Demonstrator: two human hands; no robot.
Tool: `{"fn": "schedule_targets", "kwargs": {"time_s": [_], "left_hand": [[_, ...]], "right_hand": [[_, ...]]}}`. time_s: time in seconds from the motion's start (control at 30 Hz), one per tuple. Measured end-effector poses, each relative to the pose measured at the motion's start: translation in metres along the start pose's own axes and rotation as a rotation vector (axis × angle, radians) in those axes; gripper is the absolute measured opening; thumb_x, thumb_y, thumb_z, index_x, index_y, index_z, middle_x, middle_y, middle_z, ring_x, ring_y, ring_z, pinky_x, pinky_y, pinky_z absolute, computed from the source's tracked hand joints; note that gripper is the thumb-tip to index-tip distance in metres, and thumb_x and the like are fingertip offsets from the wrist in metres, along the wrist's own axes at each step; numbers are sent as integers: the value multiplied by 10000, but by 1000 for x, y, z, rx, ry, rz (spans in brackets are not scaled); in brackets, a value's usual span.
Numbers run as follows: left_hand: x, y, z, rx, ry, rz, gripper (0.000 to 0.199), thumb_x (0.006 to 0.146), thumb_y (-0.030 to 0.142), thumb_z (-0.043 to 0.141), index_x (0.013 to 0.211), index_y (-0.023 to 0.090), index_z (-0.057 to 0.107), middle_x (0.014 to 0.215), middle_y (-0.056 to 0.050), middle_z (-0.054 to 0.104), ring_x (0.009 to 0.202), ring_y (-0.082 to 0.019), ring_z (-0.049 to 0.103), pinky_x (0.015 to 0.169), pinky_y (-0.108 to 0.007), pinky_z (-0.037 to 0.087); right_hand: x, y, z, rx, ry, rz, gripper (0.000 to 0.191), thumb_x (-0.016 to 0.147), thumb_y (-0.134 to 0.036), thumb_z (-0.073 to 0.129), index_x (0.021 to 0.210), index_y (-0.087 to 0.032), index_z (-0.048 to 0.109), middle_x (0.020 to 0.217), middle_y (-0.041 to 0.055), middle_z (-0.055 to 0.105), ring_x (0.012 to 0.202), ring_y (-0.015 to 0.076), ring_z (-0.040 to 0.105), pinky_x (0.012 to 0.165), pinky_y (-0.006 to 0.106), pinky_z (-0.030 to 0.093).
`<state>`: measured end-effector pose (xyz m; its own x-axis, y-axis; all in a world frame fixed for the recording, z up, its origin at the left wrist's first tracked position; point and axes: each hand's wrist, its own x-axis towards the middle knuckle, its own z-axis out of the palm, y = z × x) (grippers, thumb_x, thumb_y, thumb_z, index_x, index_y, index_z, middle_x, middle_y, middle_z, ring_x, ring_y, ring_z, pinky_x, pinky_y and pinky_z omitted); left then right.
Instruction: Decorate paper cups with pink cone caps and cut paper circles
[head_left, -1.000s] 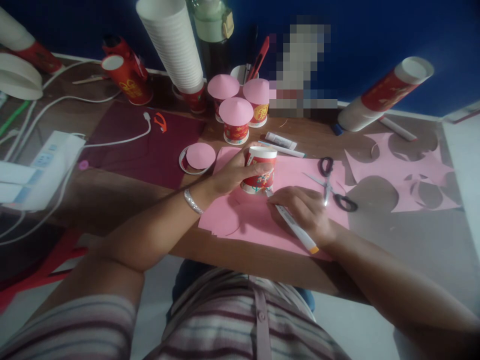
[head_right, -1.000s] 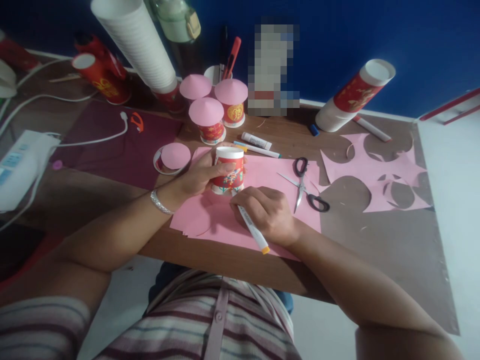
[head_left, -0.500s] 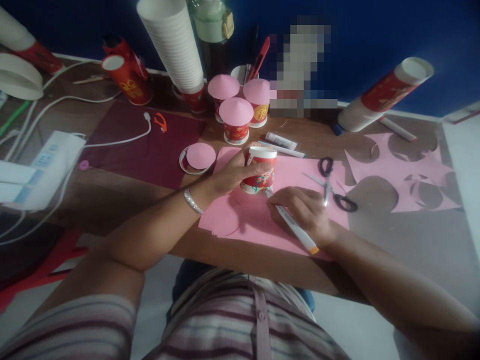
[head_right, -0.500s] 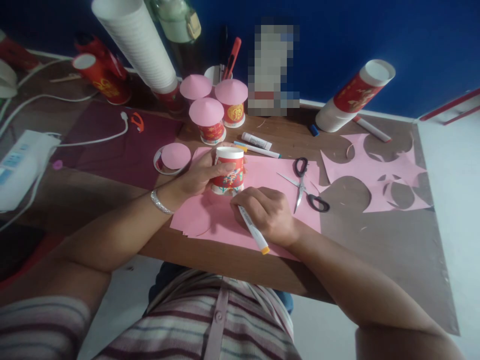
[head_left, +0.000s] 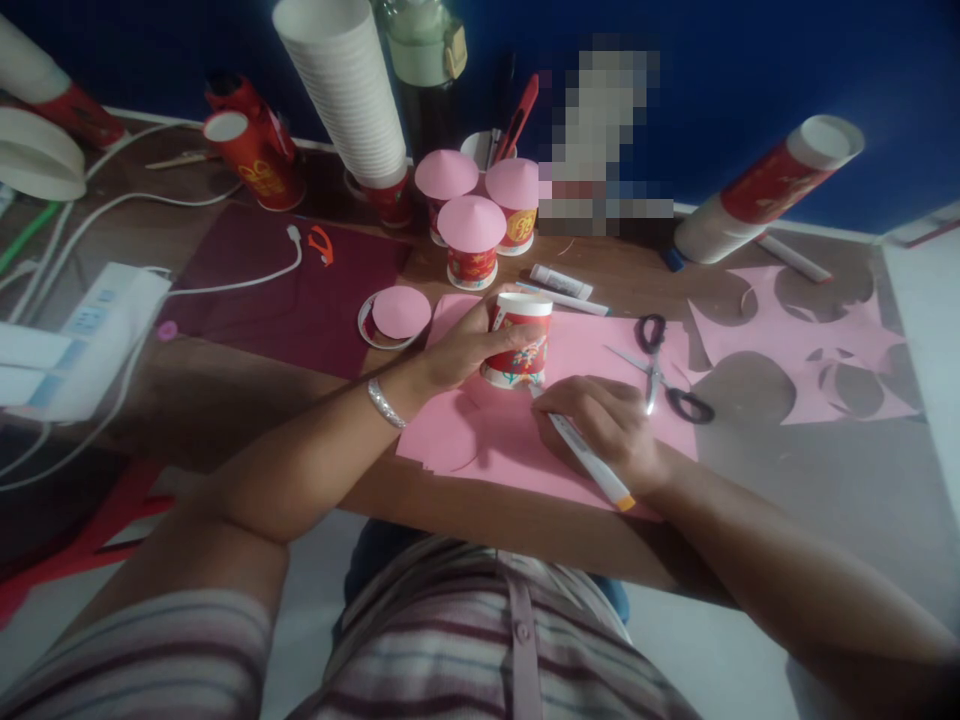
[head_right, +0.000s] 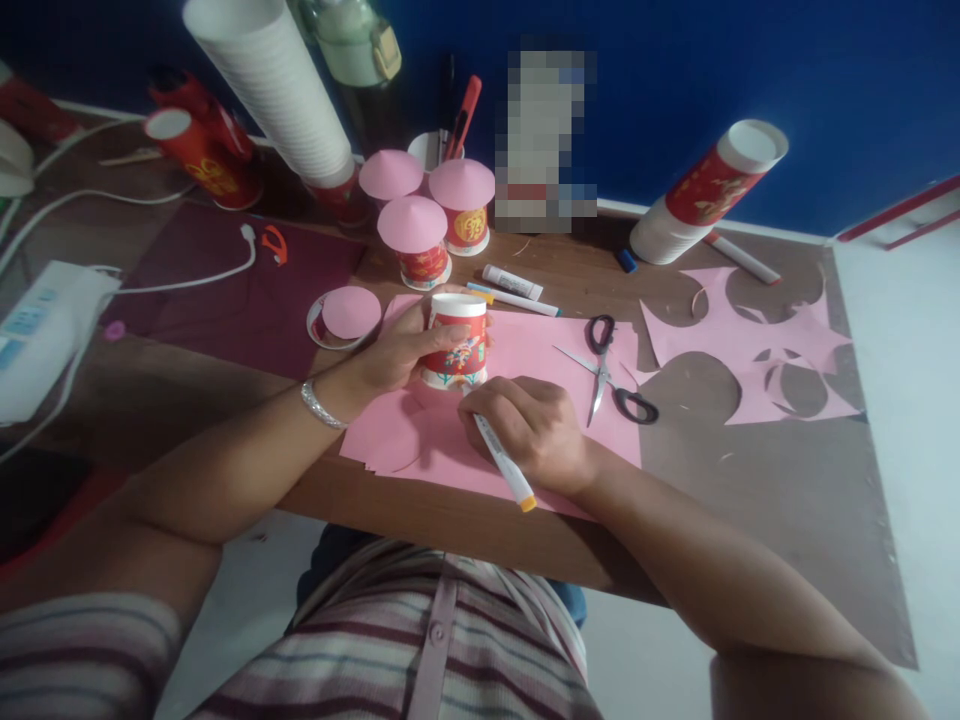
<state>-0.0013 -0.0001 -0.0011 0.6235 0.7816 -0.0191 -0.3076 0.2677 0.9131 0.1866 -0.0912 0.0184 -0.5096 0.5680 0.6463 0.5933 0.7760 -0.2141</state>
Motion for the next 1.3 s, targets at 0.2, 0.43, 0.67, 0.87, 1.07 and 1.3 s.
{"fn": "schedule_targets", "kwargs": {"time_s": [0.2,0.43,0.67,0.87,1.07,1.3], "left_hand": [[0,-1,0,2,10,-8,384,830,371,803,1089,192,584,925,-24,631,795,-143,632,701,-291,548],[0,1,1,-18,-4,-14,380,831,374,804,1064,182,574,916,-29,636,784,-140,633,684,-279,541],[0,4,3,-63,17,-56,414,799,386,829,1052,185,570,933,-34,662,797,-153,657,709,-301,543],[1,4,2,-69,17,-52,406,798,384,825,1032,174,567,925,-52,682,781,-161,665,685,-299,542],[0,4,3,-65,21,-56,403,797,392,826,1023,175,572,885,-32,673,754,-150,657,684,-299,535],[0,5,3,-63,14,-62,404,800,382,825,1021,178,555,896,-35,658,781,-164,664,682,-305,549]], "right_hand": [[0,-1,1,0,5,-8,165,900,-67,639,969,-195,561,735,0,688,625,122,662,579,251,526],[3,-4,-2,27,30,-28,192,888,-48,628,973,-205,556,722,-18,663,613,116,638,581,248,541],[3,-4,-3,37,27,-26,196,869,-40,632,962,-199,565,723,-13,663,606,121,632,570,253,540],[0,-2,-1,43,22,-20,199,859,-42,649,970,-191,580,740,0,679,618,136,654,573,263,549],[3,-2,-2,41,27,-34,211,840,-15,673,948,-170,578,734,21,685,612,139,651,568,265,539],[0,0,0,22,14,-27,180,887,-60,632,984,-200,573,739,-3,685,634,128,668,591,250,544]]}}
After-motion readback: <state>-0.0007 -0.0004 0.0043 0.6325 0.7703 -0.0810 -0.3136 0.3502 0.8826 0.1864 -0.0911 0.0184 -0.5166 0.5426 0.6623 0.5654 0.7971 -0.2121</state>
